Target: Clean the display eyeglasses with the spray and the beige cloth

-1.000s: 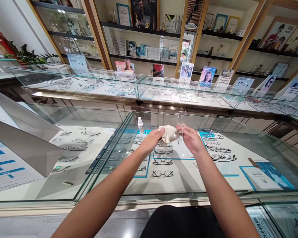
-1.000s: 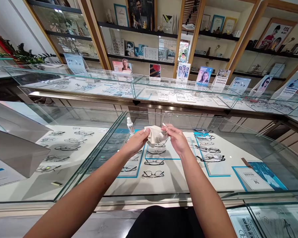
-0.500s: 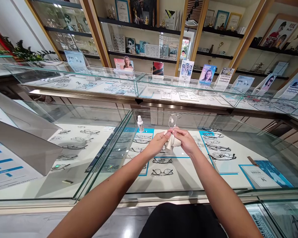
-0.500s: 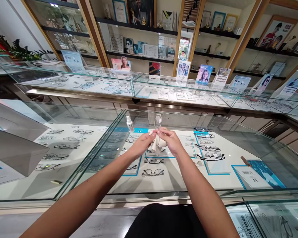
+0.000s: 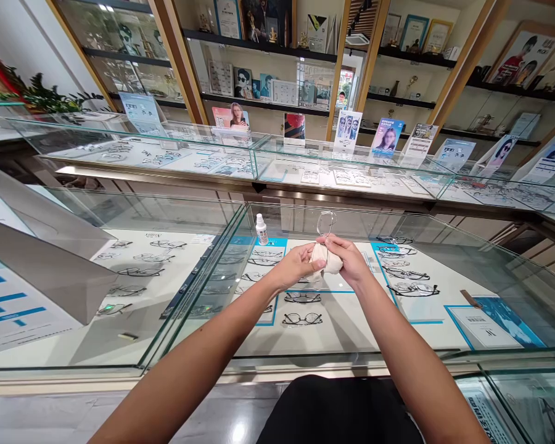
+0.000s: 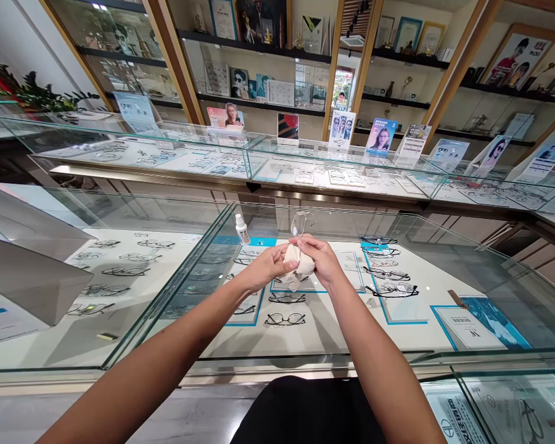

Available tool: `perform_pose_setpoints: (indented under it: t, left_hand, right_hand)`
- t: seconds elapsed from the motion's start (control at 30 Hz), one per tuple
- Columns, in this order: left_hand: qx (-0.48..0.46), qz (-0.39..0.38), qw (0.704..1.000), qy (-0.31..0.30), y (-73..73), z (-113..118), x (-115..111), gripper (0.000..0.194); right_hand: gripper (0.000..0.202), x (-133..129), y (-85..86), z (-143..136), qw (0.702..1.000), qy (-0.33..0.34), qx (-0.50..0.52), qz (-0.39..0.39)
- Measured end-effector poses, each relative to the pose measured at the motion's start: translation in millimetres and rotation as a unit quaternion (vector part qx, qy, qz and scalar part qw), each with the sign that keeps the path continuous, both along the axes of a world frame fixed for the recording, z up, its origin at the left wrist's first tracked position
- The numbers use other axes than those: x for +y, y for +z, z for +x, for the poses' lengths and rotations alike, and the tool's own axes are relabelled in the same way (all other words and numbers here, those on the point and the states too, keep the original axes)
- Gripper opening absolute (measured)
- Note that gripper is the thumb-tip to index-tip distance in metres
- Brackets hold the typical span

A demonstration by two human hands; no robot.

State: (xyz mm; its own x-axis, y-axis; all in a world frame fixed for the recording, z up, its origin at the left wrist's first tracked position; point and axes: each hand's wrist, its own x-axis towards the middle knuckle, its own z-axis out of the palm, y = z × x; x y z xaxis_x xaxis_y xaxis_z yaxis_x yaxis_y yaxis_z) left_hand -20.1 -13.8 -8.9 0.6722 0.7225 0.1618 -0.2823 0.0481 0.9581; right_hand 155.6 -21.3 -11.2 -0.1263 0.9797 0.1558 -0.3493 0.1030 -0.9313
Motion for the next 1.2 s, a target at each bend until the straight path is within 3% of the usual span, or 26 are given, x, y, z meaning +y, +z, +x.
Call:
perform_pose_setpoints:
  t: [0.17,0.4,0.5,0.63,0.9,1.2]
  left_hand:
    - [0.017,0.007,0.999,0.032,-2.6,2,0,0.061]
    - [0.044,0.022,0.993,0.111,-7.6,4,3,0.061]
    - [0.052,0.036,0.991,0.116,-7.5,4,4,0.062]
    - [0.060,0.038,0.994,0.082,-7.8,2,5,0.061]
    - [0.050,0.021,0.998,-0.014,-7.7,-6,6,0.057]
    - [0.072,0.018,0.992,0.104,-10.9,-1,6,0.058]
  right_hand:
    - [0.030,-1,-0.4,-1,1.000,0.009,-0.010,0.006]
    - [0.023,-2,-1.0,-1,0.992,0.019,-0.082,0.095]
    - [0.022,-1,-1.8,-1,0.995,0.011,-0.068,0.068]
    - [0.025,0,-1.7,-2,1.000,-0.010,-0.025,0.005]
    - [0.029,1,1.3,-2,0.998,-0.044,0.023,-0.038]
    - [0.028,1,-2.6,-7,0.999,-0.014,-0.007,0.029]
